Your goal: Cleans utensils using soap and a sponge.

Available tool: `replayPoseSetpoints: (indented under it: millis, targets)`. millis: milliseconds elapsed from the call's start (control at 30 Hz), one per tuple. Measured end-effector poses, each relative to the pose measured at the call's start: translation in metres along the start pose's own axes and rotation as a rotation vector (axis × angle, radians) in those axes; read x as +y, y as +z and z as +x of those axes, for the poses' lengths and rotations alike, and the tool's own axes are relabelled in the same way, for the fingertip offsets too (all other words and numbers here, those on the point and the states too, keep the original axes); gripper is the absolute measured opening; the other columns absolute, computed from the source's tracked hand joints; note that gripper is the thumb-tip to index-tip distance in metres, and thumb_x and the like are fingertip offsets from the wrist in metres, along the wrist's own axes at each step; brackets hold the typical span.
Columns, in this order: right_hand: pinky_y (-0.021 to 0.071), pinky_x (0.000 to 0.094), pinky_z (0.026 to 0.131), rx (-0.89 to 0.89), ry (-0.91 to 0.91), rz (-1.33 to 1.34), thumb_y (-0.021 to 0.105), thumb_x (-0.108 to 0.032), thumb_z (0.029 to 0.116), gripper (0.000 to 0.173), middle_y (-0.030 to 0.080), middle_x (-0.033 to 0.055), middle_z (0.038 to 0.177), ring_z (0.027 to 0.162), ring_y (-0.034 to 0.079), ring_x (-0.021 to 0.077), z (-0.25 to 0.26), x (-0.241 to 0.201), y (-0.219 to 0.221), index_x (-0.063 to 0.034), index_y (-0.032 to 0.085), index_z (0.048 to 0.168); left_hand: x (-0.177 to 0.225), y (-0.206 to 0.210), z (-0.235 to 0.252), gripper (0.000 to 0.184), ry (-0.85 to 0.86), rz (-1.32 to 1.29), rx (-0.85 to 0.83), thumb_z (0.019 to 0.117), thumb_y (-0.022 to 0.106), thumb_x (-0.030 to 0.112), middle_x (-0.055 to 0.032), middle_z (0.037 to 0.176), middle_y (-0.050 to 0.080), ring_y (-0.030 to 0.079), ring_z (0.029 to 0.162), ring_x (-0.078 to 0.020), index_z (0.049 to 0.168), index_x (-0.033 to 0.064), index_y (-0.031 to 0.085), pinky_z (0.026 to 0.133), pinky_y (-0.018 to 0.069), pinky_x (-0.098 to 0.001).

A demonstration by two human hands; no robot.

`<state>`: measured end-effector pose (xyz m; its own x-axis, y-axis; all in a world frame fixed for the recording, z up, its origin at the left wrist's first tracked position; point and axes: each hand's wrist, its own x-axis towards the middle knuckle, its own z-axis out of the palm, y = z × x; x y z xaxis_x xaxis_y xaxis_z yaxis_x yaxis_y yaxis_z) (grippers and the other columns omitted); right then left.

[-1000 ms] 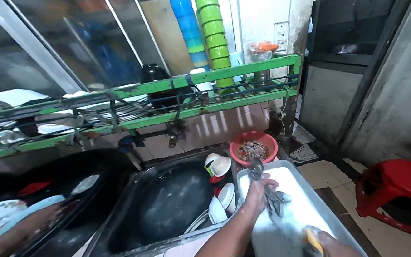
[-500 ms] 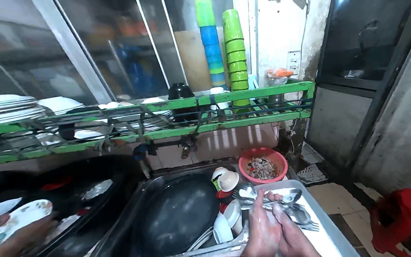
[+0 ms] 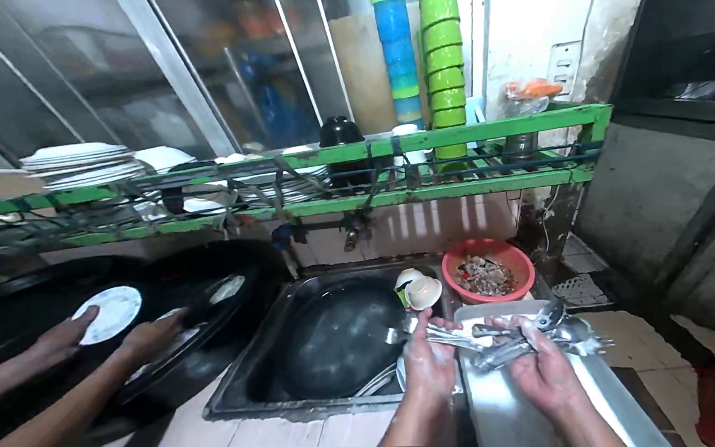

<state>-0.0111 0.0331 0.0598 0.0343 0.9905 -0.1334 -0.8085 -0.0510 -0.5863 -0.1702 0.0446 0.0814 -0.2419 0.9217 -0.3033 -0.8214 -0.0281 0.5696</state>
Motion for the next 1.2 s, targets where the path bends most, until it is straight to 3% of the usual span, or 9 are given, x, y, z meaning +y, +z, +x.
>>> replayPoseSetpoints:
  millis: [100,333,433,533,633,767,833,933,1200]
  targets:
    - [0.0614,0.0395,0.079,0.022,0.116,-0.193,0.036,-0.016,0.1099,0.031,0.075,0.0192,0.1,0.09,0.075,0.0271,-0.003,-0.018,-0.014,0.0024,0.061,0.107,0.006,-0.001,0.012,0.028,-0.021,0.134,-0.076,0.1115,0.038,0.023,-0.0034,0.067,0.054,0.05,0.046,-0.0109,0.11,0.0024,0.057,0.043,0.048,-0.0242]
    - [0.0558,0.037,0.094,0.013,0.117,-0.81,0.037,-0.032,0.111,0.044,0.067,0.0064,0.133,0.114,0.066,0.0152,-0.012,-0.018,-0.02,-0.0132,0.057,0.145,-0.052,0.009,-0.025,0.033,-0.301,0.802,-0.394,0.111,0.042,0.028,-0.0088,0.1,0.067,0.066,0.084,-0.0171,0.124,0.0023,0.058,0.072,0.0572,-0.0347]
    - [0.0543,0.045,0.092,0.162,0.186,-0.969,0.042,-0.045,0.109,0.05,0.069,0.0138,0.12,0.108,0.067,0.0212,-0.013,-0.022,-0.024,-0.0052,0.063,0.131,-0.064,-0.001,-0.034,0.051,-0.438,0.896,-0.606,0.1086,0.048,0.032,-0.0128,0.12,0.066,0.068,0.104,-0.0178,0.148,0.0017,0.039,0.093,0.0566,-0.0376]
    - [0.048,0.0477,0.107,0.051,0.303,-1.128,0.039,-0.052,0.1078,0.064,0.061,0.0202,0.135,0.125,0.06,0.0256,-0.014,-0.036,-0.031,-0.0001,0.053,0.142,-0.063,-0.003,-0.038,0.046,-0.498,0.876,-0.682,0.0991,0.062,0.019,-0.0104,0.105,0.069,0.07,0.091,-0.0173,0.137,-0.0008,0.045,0.085,0.0593,-0.0372]
    - [0.0518,0.0423,0.078,-0.077,0.438,-1.333,0.033,-0.062,0.1055,0.07,0.065,0.0136,0.101,0.085,0.062,0.0202,-0.015,-0.046,-0.029,-0.0012,0.061,0.126,-0.059,-0.001,-0.035,0.028,-0.534,0.959,-0.713,0.0897,0.067,0.012,-0.0035,0.091,0.072,0.07,0.085,-0.013,0.115,0.0037,0.06,0.081,0.0586,-0.0341]
    - [0.0504,0.0482,0.095,-0.236,0.495,-1.457,0.055,-0.051,0.1023,0.06,0.068,0.019,0.109,0.1,0.066,0.026,-0.03,-0.071,-0.011,0.0037,0.062,0.126,-0.056,0.005,-0.038,0.028,-0.524,1.102,-0.69,0.0852,0.073,0.008,-0.0008,0.088,0.068,0.067,0.08,-0.0105,0.11,0.0049,0.06,0.075,0.0573,-0.0315]
    - [0.055,0.0396,0.089,-0.241,0.327,-1.396,0.067,-0.052,0.0901,0.07,0.067,0.0112,0.108,0.095,0.066,0.0172,-0.04,-0.081,-0.021,-0.001,0.052,0.136,-0.058,0.009,-0.035,0.04,-0.469,1.117,-0.708,0.0844,0.076,0.015,-0.0017,0.093,0.069,0.068,0.084,-0.0101,0.118,0.0028,0.06,0.079,0.0579,-0.0308]
    - [0.0415,0.0449,0.116,-0.154,0.204,-1.409,0.069,-0.054,0.0852,0.11,0.039,0.0167,0.16,0.141,0.048,0.0254,-0.057,-0.105,-0.048,-0.0132,0.005,0.166,-0.062,0.023,-0.025,0.025,-0.395,0.995,-0.788,0.0952,0.066,0.011,-0.003,0.09,0.071,0.069,0.081,-0.0111,0.117,-0.0002,0.061,0.078,0.0588,-0.0294]
    - [0.041,0.058,0.113,-0.308,0.572,-1.995,0.086,-0.04,0.0806,0.099,0.046,0.0267,0.151,0.138,0.048,0.0421,-0.107,-0.055,-0.08,-0.003,0.034,0.157,-0.13,0.013,0.016,0.04,-0.267,1.249,-0.671,0.0952,0.071,0.016,-0.0161,0.12,0.067,0.065,0.106,-0.0198,0.13,-0.0007,0.061,0.094,0.053,-0.0384]
